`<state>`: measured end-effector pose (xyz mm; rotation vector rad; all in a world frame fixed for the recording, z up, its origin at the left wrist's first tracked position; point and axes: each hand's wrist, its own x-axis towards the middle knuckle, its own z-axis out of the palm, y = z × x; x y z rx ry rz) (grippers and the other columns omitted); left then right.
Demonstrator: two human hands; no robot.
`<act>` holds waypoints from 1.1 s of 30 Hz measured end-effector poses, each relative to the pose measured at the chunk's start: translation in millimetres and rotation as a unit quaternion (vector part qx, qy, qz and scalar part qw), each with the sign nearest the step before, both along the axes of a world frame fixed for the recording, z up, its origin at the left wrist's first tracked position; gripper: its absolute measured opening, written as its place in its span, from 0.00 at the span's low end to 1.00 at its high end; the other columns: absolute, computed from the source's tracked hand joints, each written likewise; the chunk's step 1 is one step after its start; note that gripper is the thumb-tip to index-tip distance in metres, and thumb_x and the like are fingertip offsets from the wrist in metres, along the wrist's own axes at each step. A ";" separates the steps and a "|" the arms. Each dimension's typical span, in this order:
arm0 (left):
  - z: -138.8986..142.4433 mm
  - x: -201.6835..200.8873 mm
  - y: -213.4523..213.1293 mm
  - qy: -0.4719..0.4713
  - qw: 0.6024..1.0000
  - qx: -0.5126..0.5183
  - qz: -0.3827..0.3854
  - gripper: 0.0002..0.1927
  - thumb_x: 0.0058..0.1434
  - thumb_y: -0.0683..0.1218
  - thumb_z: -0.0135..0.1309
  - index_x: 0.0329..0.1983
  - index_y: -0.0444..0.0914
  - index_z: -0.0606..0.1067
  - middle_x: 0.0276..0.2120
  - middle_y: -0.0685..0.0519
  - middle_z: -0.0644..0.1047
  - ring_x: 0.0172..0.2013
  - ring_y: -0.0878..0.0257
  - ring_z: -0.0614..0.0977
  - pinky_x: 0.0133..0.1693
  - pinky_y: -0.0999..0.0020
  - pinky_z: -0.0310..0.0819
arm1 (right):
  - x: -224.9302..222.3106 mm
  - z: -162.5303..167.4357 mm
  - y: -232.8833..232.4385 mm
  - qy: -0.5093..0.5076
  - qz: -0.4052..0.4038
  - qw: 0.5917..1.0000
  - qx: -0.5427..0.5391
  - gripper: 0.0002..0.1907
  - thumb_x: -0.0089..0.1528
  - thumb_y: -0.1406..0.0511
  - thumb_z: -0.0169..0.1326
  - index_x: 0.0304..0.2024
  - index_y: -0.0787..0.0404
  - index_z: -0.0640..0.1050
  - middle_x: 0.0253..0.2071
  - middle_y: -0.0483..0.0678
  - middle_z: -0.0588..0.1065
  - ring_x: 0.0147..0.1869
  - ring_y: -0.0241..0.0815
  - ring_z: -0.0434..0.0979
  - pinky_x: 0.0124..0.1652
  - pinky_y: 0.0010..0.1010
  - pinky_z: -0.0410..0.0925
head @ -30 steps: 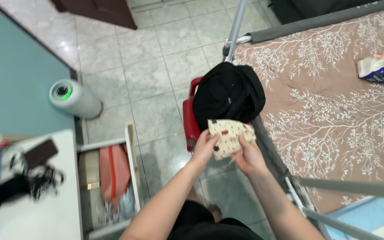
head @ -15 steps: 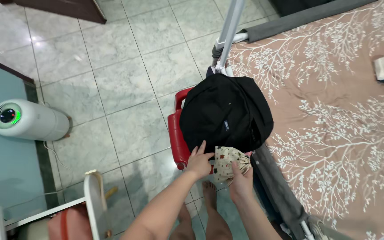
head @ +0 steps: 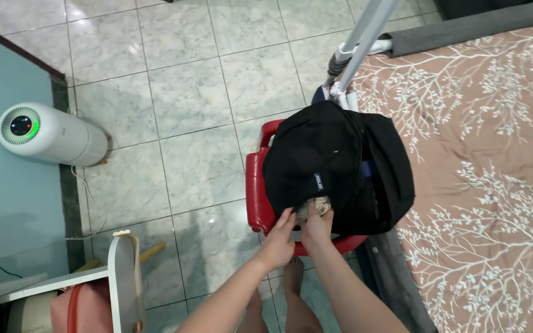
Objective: The person carries a water bottle to a backpack on a chair and places it inside. They gather small items from a vanity table and drawers, fill a drawstring pouch and a zippered pouch with toiletries and cables, then place the pouches and a wallet into the backpack.
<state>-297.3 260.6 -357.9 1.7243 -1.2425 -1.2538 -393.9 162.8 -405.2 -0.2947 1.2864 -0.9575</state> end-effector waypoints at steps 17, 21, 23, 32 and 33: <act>42.5 -0.3 -13.9 0.109 0.989 0.102 -0.004 0.36 0.60 0.33 0.37 0.75 0.35 0.55 0.79 0.51 0.46 0.75 0.53 0.55 0.69 0.66 0.52 | 77.7 27.4 -91.0 -0.033 0.122 0.984 0.125 0.21 0.67 0.61 0.48 0.63 0.59 0.70 0.57 0.53 0.74 0.58 0.51 0.76 0.56 0.45 0.70; 66.8 2.7 0.6 0.113 0.983 0.142 -0.009 0.37 0.59 0.34 0.36 0.75 0.35 0.53 0.80 0.53 0.41 0.72 0.53 0.60 0.67 0.67 0.57 | 39.0 43.0 -45.2 0.024 0.221 0.957 0.188 0.20 0.68 0.61 0.47 0.61 0.60 0.72 0.56 0.53 0.75 0.58 0.51 0.76 0.57 0.45 0.69; 84.8 -3.2 12.3 0.120 0.985 0.122 0.023 0.37 0.59 0.35 0.37 0.76 0.34 0.52 0.80 0.50 0.40 0.71 0.52 0.63 0.67 0.66 0.58 | 10.6 54.3 -17.3 0.045 0.275 0.932 0.231 0.19 0.69 0.61 0.46 0.60 0.61 0.72 0.55 0.53 0.76 0.58 0.51 0.76 0.57 0.45 0.69; 219.0 17.3 99.7 0.138 0.950 -0.083 0.267 0.35 0.63 0.41 0.50 0.74 0.39 0.57 0.72 0.46 0.63 0.59 0.57 0.74 0.56 0.66 0.73 | -9.7 192.0 84.2 -0.103 0.398 0.900 0.142 0.18 0.69 0.61 0.44 0.56 0.64 0.74 0.51 0.51 0.78 0.56 0.46 0.77 0.56 0.40 0.69; 234.6 14.7 117.6 0.171 0.935 -0.105 0.292 0.34 0.63 0.40 0.49 0.74 0.39 0.58 0.70 0.46 0.63 0.59 0.58 0.75 0.55 0.67 0.74 | -2.5 218.7 89.1 -0.144 0.417 0.891 0.105 0.17 0.69 0.62 0.45 0.55 0.64 0.74 0.50 0.51 0.78 0.55 0.46 0.77 0.55 0.40 0.70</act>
